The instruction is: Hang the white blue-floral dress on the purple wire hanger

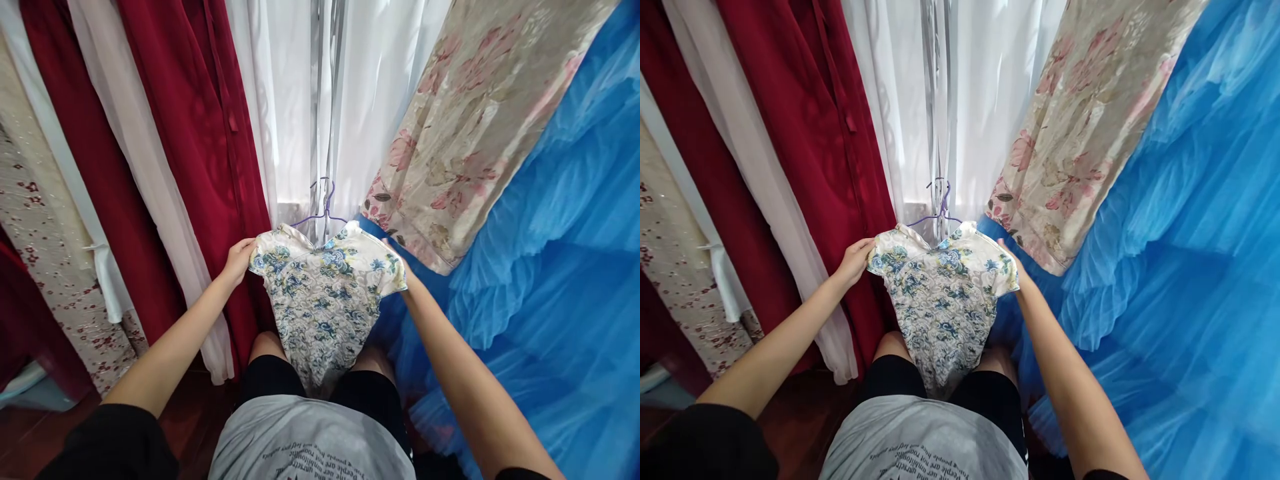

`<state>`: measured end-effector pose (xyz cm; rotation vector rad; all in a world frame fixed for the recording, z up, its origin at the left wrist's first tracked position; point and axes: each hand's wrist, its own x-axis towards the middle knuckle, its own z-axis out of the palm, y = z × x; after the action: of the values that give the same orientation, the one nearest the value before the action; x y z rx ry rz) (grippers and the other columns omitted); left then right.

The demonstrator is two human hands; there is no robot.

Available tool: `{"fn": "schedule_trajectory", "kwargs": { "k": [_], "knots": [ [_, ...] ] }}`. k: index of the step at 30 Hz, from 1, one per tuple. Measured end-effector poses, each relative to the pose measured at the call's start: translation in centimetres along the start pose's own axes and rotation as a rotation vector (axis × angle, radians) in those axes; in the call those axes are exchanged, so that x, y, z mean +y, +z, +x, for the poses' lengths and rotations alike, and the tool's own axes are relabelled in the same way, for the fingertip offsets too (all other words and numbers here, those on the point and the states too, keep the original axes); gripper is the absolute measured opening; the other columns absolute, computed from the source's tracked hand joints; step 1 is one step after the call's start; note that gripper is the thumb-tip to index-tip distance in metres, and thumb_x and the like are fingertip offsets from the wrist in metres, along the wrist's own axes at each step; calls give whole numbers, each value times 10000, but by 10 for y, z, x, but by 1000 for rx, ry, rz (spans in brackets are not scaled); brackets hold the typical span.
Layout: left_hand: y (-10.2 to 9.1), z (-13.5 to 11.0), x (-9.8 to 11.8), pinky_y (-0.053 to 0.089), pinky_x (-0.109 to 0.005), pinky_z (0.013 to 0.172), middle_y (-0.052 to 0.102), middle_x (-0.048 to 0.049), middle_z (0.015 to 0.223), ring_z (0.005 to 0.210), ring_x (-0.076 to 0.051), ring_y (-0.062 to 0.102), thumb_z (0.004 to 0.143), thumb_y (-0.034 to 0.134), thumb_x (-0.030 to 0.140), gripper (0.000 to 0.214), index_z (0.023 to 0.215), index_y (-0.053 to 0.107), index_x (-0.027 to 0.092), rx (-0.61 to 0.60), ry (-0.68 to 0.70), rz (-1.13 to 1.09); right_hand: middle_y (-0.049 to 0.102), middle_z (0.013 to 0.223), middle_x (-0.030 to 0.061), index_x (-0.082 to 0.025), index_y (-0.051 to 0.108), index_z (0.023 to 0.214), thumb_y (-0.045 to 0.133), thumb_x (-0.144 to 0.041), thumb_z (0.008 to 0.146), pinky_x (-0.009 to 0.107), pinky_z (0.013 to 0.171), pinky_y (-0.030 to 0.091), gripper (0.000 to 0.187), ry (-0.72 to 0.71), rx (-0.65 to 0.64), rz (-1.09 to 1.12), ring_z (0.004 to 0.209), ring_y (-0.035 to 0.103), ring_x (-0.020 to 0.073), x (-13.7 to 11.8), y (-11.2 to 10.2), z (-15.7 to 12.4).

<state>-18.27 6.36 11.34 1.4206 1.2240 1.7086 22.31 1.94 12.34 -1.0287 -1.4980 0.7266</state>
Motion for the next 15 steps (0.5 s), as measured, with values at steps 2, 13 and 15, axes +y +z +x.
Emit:
{"fn": "schedule_trajectory", "kwargs": {
  "k": [2,13,15],
  "knots": [
    [-8,-7,3,538,-336,766,749,-94,890,803,-214,671,615,835,552,583,999,734,124,-30,-55,-103,745,767,134,-159,750,971,335,-748,942,463,786,586,721,64,-3,114,889,736,343,1,-15,-7],
    [41,-23,75,260,-527,1232,410,-135,1597,1478,-354,346,708,842,347,914,1520,440,230,-104,572,395,716,982,88,-195,714,1054,571,-506,875,441,862,573,386,-126,639,317,1019,687,326,-62,5,-73],
    [58,-38,74,155,-553,1257,361,-126,1625,1504,-356,284,736,814,312,928,1555,382,247,-172,682,575,700,924,92,-213,731,1038,537,-528,931,431,827,565,385,-150,463,201,973,683,327,-79,20,-116]
  ]
}}
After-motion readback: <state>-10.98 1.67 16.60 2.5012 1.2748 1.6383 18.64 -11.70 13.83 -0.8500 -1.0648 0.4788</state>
